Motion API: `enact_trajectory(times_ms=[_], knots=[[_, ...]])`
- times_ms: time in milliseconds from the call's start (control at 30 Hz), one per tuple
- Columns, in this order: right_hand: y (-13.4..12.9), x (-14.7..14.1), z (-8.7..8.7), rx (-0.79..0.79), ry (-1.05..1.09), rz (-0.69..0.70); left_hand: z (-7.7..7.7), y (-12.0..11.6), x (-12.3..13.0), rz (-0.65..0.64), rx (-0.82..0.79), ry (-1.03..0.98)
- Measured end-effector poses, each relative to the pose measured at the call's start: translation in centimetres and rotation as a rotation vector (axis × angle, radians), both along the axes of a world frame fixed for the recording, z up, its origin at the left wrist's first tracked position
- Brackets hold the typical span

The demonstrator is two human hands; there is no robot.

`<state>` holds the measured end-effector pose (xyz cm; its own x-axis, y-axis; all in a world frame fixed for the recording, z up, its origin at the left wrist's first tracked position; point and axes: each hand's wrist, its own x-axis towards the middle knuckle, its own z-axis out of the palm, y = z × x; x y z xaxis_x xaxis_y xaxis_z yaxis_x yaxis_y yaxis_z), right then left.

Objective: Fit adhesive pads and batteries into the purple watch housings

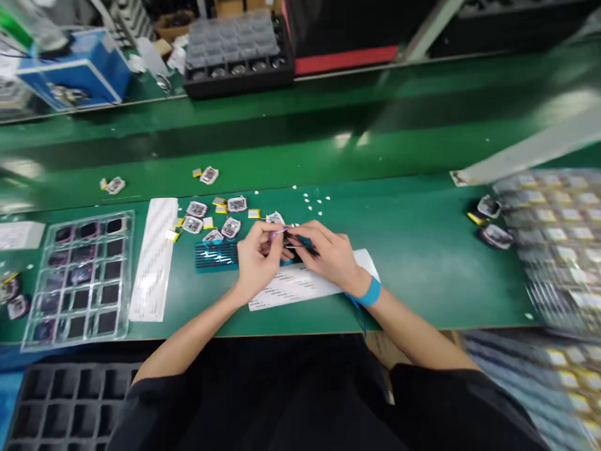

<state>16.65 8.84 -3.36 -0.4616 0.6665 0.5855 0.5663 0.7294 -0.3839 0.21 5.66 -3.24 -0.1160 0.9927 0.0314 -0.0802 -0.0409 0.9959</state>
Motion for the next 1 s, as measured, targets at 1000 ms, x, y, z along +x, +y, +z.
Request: enact_trajectory(times_ms=[1000], knots=[[1.2, 1.3, 0.6, -0.105, 0.147, -0.009, 1.7, 0.2, -0.2, -0.274, -0.180, 0.011]])
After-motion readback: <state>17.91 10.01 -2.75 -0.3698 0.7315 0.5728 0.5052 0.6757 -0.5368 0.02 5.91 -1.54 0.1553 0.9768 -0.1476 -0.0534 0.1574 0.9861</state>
